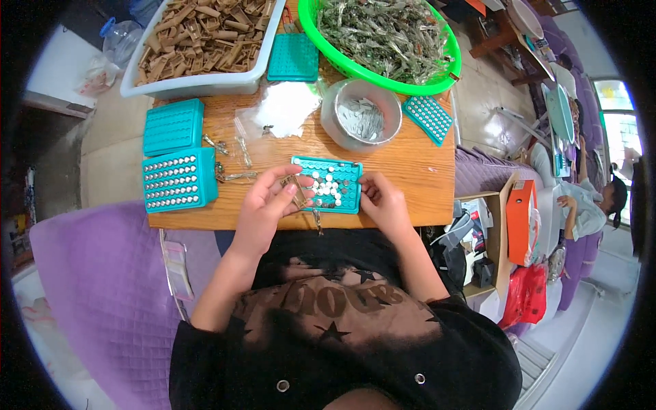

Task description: The person assembles small items by placing dried herbs and plastic components into cardboard tubes by hand.

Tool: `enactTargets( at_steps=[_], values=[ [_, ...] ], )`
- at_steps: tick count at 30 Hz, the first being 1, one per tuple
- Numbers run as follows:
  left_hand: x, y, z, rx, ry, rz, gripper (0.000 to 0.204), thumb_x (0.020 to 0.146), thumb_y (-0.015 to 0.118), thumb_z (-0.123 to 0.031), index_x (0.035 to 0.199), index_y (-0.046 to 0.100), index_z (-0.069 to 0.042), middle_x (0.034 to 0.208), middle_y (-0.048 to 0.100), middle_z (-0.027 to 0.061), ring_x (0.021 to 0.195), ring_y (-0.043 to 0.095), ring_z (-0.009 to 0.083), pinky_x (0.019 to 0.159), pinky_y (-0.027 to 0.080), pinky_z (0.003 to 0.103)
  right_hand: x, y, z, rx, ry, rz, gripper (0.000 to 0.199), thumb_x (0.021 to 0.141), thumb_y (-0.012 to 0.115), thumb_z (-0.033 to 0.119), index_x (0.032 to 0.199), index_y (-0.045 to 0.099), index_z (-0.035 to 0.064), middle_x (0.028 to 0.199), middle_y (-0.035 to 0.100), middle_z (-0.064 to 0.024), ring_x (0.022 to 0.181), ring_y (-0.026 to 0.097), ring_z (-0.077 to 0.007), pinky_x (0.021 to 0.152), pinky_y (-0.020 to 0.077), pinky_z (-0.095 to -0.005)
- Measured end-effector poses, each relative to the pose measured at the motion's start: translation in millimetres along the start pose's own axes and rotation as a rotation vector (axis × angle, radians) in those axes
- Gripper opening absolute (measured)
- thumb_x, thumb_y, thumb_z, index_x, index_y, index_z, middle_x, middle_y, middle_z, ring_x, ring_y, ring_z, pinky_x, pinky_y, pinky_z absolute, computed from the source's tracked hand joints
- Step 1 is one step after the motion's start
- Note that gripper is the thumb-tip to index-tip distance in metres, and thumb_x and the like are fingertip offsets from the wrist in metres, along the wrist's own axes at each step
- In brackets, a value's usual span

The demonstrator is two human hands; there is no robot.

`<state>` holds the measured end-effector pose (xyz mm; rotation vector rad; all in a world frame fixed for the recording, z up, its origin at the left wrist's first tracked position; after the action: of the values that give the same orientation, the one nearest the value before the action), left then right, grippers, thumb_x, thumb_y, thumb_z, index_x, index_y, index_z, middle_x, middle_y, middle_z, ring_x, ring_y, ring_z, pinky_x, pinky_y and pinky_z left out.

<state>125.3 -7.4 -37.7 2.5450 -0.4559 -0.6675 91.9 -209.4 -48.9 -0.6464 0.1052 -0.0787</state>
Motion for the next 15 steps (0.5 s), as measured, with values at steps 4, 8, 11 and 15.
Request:
enactTargets(
  at_steps=[4,8,11,15],
  values=[
    [-5.3,-7.3,5.9,-0.018,-0.014,0.007,0.025,0.092,0.045,-0.009,0.116,0.046,-0.003,0.108,0.057,0.0137,0.095,0.058,0.0195,0.084,0.05,0.033,-3.4,-7.0,8.6,-0.015,-0.108,-0.029,0.021,0.072,0.062,-0.003,0.092,0.056,0.0003,0.073,0.056,-0.0086,0.063,0.056,-0.0156,0.057,0.0465,-0.0269],
    [-8.1,-5.2,8.4,-0.038,-0.016,0.013,0.025,0.092,0.045,-0.009,0.116,0.046,-0.003,0.108,0.057,0.0125,0.096,0.058,0.0192,0.084,0.05,0.032,-5.3,-10.0,19.7,-0.15,-0.133,0.026,0.021,0.072,0.064,0.0,0.091,0.057,-0.0006,0.077,0.056,-0.0129,0.068,0.057,-0.0246,0.061,0.0474,-0.0323],
    [-7.4,1.2,9.1,-0.012,-0.015,0.035,0.026,0.092,0.043,-0.008,0.118,0.045,-0.002,0.106,0.057,0.0127,0.094,0.059,0.0201,0.082,0.051,0.034,-6.2,-7.8,13.0,-0.12,-0.127,0.053,0.017,0.071,0.064,0.002,0.087,0.058,-0.0012,0.078,0.056,-0.0149,0.07,0.057,-0.0288,0.063,0.0474,-0.0356],
    [-10.4,2.2,8.7,0.011,-0.015,0.046,0.026,0.093,0.043,-0.008,0.118,0.045,-0.002,0.106,0.057,0.0124,0.094,0.059,0.0195,0.082,0.051,0.034,-9.9,-7.3,16.4,-0.088,-0.122,0.034,0.016,0.07,0.065,0.003,0.085,0.06,-0.0011,0.076,0.056,-0.0148,0.069,0.056,-0.0291,0.063,0.0471,-0.036]
  ],
)
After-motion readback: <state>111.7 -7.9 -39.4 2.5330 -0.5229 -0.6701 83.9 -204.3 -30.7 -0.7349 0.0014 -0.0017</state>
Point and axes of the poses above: each hand's wrist, its own x-axis towards the middle knuckle, its own y-axis out of the palm, z = x × y, the point moved 10 cm from there along x, towards the middle knuckle
